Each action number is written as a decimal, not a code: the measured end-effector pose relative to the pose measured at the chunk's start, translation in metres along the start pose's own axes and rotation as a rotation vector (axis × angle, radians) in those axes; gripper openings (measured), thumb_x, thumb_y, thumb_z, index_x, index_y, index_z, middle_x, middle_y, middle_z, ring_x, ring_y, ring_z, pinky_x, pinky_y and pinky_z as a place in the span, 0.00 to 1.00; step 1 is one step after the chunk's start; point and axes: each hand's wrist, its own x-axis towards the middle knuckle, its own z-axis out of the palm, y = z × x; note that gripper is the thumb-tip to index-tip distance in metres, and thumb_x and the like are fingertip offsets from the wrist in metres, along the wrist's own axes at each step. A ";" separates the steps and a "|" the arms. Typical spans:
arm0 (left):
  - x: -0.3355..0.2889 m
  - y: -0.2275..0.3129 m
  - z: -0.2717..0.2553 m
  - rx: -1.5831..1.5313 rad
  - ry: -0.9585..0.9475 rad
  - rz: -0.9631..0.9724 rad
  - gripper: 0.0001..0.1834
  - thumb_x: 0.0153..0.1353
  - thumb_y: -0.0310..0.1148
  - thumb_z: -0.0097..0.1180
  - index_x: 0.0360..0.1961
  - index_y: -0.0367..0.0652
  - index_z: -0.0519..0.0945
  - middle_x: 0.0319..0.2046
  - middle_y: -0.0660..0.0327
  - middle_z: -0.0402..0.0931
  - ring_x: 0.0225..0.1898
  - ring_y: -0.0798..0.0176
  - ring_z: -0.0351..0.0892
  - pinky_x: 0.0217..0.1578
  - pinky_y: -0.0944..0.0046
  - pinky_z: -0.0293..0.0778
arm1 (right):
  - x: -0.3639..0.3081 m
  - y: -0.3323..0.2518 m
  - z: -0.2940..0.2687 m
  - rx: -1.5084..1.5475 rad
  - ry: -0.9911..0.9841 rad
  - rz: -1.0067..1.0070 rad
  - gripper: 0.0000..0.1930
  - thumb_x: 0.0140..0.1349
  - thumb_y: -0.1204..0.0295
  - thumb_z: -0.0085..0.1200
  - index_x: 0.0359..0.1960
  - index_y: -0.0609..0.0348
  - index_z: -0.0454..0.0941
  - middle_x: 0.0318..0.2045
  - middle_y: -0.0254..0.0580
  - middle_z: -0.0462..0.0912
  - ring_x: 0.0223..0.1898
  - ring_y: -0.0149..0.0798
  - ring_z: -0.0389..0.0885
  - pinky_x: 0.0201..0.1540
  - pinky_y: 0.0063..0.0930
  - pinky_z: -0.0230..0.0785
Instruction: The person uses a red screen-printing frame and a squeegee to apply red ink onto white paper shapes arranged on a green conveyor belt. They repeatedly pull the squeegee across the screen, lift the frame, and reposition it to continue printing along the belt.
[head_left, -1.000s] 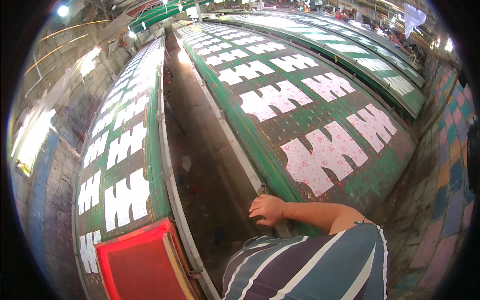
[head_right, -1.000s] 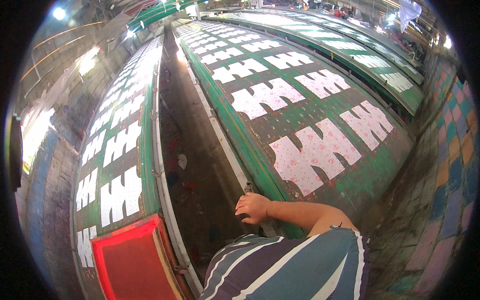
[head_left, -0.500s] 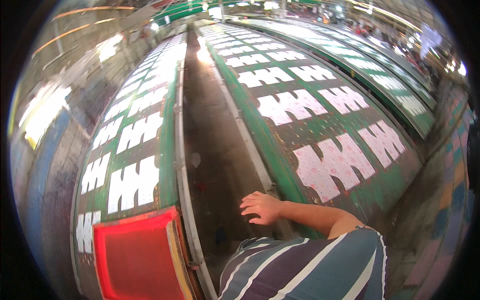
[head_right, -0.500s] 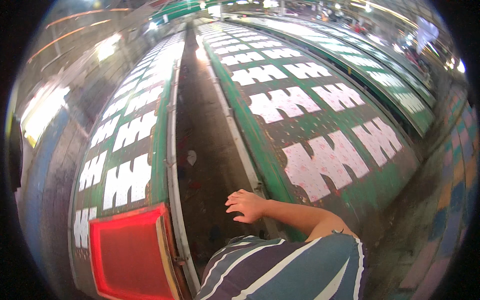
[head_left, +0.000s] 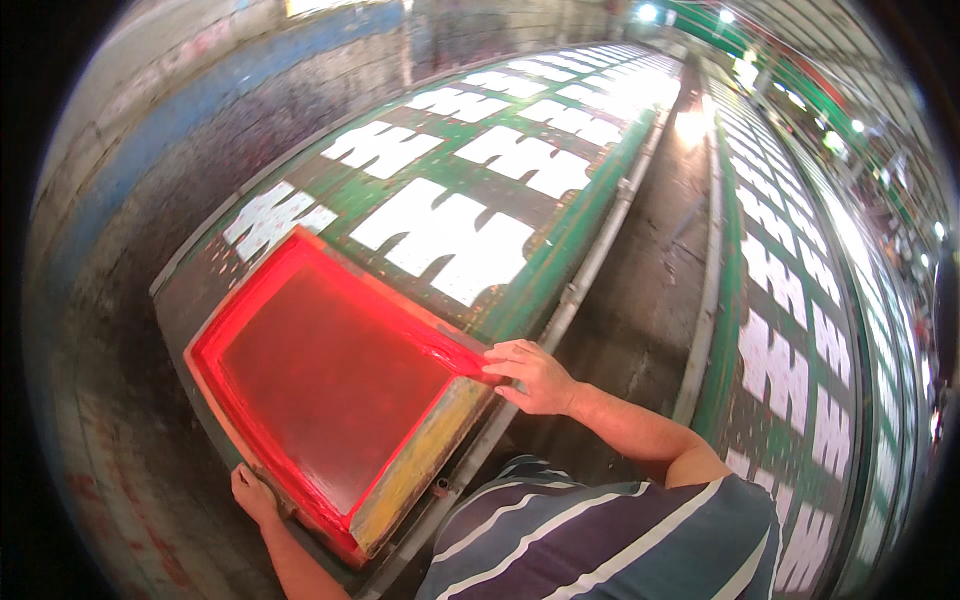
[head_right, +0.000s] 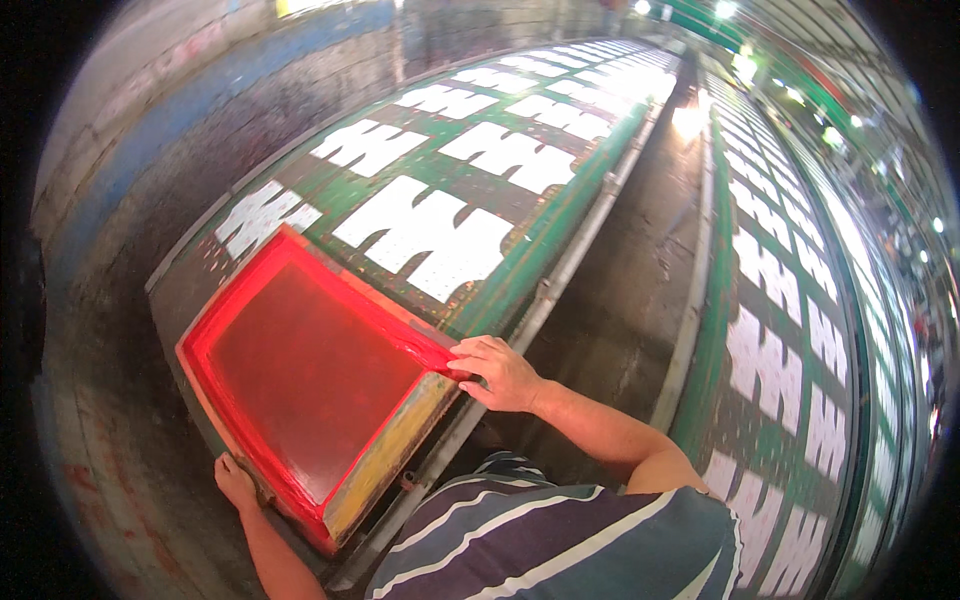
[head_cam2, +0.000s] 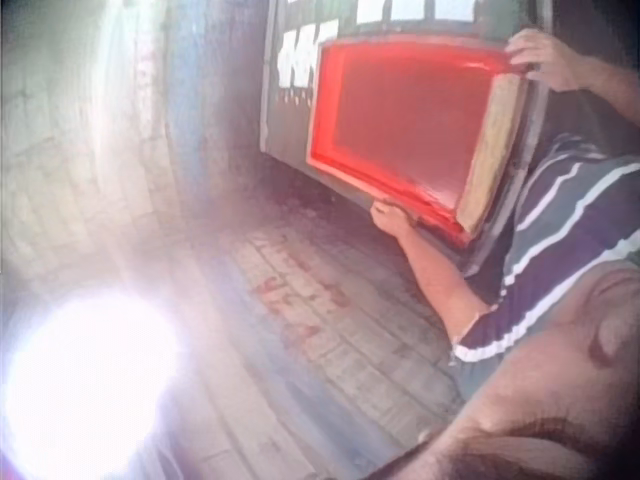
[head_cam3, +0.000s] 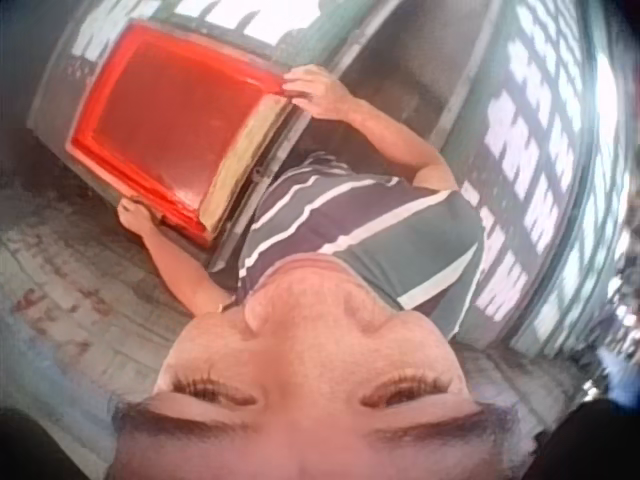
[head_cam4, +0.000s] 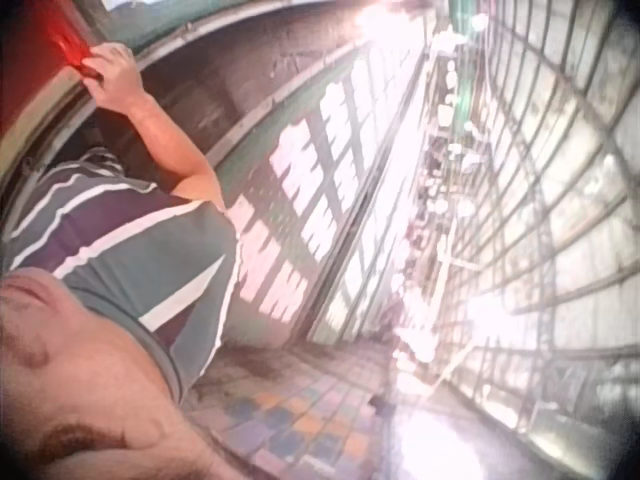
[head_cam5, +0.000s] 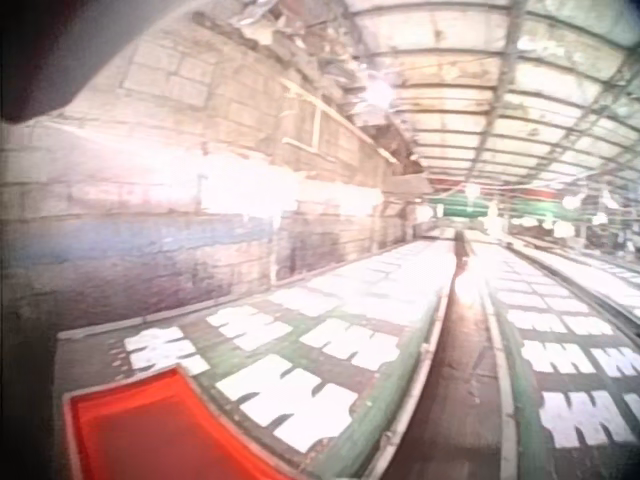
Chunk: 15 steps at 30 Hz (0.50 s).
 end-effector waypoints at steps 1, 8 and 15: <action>-0.003 0.002 -0.001 0.030 0.036 -0.014 0.23 0.85 0.42 0.52 0.59 0.30 0.85 0.49 0.44 0.89 0.52 0.45 0.89 0.55 0.50 0.81 | 0.012 0.013 0.003 0.043 -0.006 0.010 0.27 0.63 0.71 0.73 0.65 0.56 0.84 0.66 0.50 0.84 0.69 0.56 0.79 0.76 0.50 0.70; -0.049 0.039 -0.019 0.035 -0.015 -0.393 0.27 0.83 0.49 0.62 0.59 0.29 0.85 0.46 0.50 0.89 0.48 0.53 0.87 0.53 0.50 0.82 | 0.049 0.089 0.016 0.395 -0.210 0.518 0.32 0.72 0.65 0.68 0.75 0.60 0.76 0.69 0.56 0.80 0.67 0.59 0.81 0.73 0.49 0.73; -0.129 0.066 -0.004 -0.240 0.212 -0.545 0.21 0.72 0.32 0.75 0.60 0.31 0.86 0.49 0.59 0.88 0.47 0.60 0.86 0.52 0.56 0.82 | 0.062 0.113 0.029 0.749 -0.406 0.509 0.36 0.75 0.62 0.68 0.80 0.63 0.71 0.72 0.56 0.80 0.72 0.52 0.81 0.73 0.44 0.75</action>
